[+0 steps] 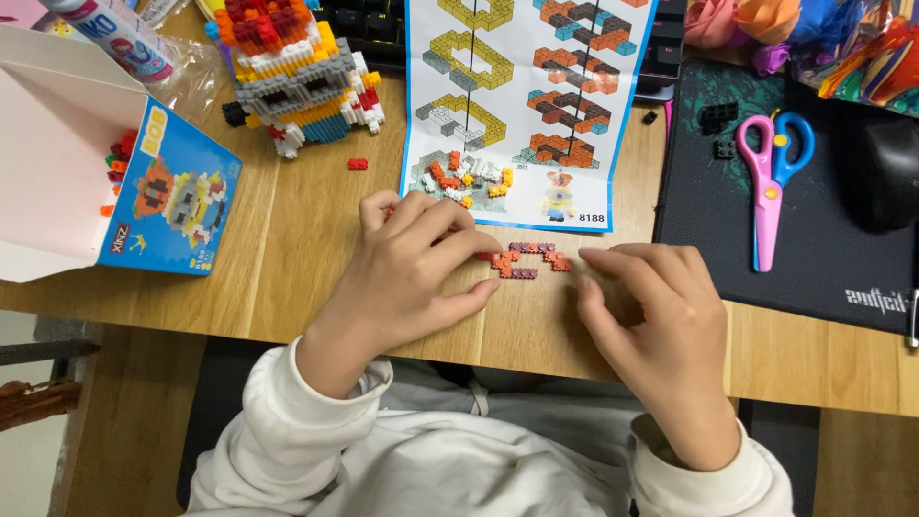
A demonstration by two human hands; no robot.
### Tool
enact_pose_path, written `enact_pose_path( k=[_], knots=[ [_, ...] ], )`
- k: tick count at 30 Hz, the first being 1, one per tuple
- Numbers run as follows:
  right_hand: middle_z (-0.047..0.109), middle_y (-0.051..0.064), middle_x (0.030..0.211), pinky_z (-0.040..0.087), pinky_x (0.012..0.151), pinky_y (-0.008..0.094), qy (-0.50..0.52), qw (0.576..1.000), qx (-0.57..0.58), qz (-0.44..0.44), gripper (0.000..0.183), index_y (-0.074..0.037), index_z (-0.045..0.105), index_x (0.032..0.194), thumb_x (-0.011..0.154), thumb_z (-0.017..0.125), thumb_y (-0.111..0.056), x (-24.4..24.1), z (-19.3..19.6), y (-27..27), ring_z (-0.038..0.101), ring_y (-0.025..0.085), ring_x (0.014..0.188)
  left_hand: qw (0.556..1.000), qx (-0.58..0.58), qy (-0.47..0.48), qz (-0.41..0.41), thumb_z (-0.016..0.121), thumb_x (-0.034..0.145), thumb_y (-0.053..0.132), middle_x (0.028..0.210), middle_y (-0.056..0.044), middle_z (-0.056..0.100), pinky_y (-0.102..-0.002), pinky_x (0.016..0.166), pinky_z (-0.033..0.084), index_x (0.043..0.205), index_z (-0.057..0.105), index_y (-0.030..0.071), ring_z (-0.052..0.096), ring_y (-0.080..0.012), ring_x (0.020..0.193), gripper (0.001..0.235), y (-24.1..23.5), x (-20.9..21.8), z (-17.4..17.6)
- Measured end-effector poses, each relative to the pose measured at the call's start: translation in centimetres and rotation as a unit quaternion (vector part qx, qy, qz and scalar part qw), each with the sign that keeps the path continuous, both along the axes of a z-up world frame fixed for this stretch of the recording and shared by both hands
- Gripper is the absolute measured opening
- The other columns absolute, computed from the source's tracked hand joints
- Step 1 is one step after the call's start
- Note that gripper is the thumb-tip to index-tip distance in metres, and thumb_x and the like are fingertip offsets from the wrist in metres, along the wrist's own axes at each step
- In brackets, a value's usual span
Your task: The person assembles a small figure using colorful interlocking plastic bricks, following a printed instruction sheet. They connect small brick pieces by hand to form a structure and then attach it to a larger base. Finally, they use a pair of scissors to trim the edges of the assembled figure.
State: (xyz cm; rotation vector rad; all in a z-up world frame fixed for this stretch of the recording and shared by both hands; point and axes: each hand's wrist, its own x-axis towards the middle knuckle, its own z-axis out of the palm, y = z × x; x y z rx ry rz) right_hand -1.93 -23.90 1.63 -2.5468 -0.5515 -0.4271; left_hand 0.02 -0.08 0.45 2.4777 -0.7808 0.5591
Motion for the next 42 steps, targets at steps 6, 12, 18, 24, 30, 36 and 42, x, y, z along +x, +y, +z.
enact_pose_path(
  k=[6, 12, 18, 24, 30, 36, 42],
  knots=[
    [0.068, 0.007, 0.099, 0.042, 0.079, 0.033, 0.051, 0.996, 0.077, -0.019, 0.017, -0.007, 0.071, 0.107, 0.090, 0.068, -0.007, 0.4, -0.7, 0.6, 0.056, 0.022, 0.084, 0.998, 0.011, 0.046, 0.048, 0.074, 0.074, 0.038, 0.092, 0.001, 0.056, -0.038, 0.087, 0.025, 0.090, 0.058, 0.018, 0.051, -0.0226, 0.088, 0.030, 1.1, -0.6, 0.5],
    [0.066, 0.007, 0.098, 0.039, 0.083, 0.036, 0.000, 0.998, 0.060, 0.000, 0.012, -0.006, 0.071, 0.104, 0.093, 0.071, -0.008, 0.4, -0.7, 1.5, 0.055, 0.025, 0.090, 0.994, 0.021, 0.053, 0.096, 0.074, 0.074, 0.042, 0.100, 0.002, 0.057, -0.042, 0.089, 0.026, 0.094, 0.062, 0.021, 0.052, -0.0228, 0.095, 0.031, 2.3, -1.5, 0.0],
    [0.058, 0.006, 0.099, 0.040, 0.077, 0.040, -0.020, 0.996, 0.040, 0.081, 0.015, -0.017, 0.070, 0.107, 0.093, 0.070, -0.011, 1.2, 0.4, 6.5, 0.050, 0.030, 0.087, 0.987, -0.014, 0.040, 0.155, 0.069, 0.072, 0.033, 0.098, 0.002, 0.060, -0.040, 0.089, 0.027, 0.095, 0.060, 0.016, 0.052, -0.0233, 0.092, 0.030, 3.1, -2.4, 0.0],
    [0.052, 0.010, 0.097, 0.039, 0.070, 0.046, -0.011, 0.995, -0.055, 0.080, 0.009, -0.017, 0.071, 0.095, 0.089, 0.068, -0.022, 3.0, 0.5, 9.6, 0.046, 0.034, 0.087, 0.987, -0.017, 0.056, 0.151, 0.069, 0.071, 0.029, 0.096, 0.004, 0.058, -0.041, 0.089, 0.027, 0.097, 0.060, 0.019, 0.052, -0.0229, 0.092, 0.029, 2.9, -2.4, -0.2],
    [0.052, 0.009, 0.092, 0.038, 0.068, 0.046, -0.008, 0.996, -0.067, 0.052, 0.010, -0.016, 0.074, 0.090, 0.087, 0.068, -0.024, 3.0, -0.1, 10.3, 0.046, 0.034, 0.085, 0.988, -0.011, 0.049, 0.143, 0.067, 0.074, 0.031, 0.096, 0.003, 0.059, -0.042, 0.088, 0.028, 0.097, 0.061, 0.019, 0.052, -0.0236, 0.091, 0.026, 3.0, -2.4, -0.4],
    [0.054, 0.007, 0.091, 0.038, 0.075, 0.043, 0.064, 0.997, -0.026, 0.043, 0.010, -0.014, 0.068, 0.086, 0.084, 0.067, -0.024, 3.5, -0.5, 10.4, 0.046, 0.031, 0.087, 0.990, -0.013, 0.037, 0.135, 0.068, 0.076, 0.028, 0.096, 0.003, 0.059, -0.041, 0.086, 0.028, 0.095, 0.061, 0.017, 0.051, -0.0236, 0.089, 0.023, 3.0, -2.5, -0.3],
    [0.051, 0.009, 0.094, 0.036, 0.076, 0.042, 0.004, 0.997, 0.044, 0.067, 0.009, -0.012, 0.067, 0.094, 0.089, 0.069, -0.018, 3.0, 0.5, 9.5, 0.045, 0.031, 0.086, 0.990, -0.008, 0.035, 0.137, 0.070, 0.077, 0.031, 0.098, 0.004, 0.060, -0.042, 0.088, 0.027, 0.098, 0.064, 0.020, 0.052, -0.0236, 0.091, 0.025, 3.0, -2.4, -0.3]
  ],
)
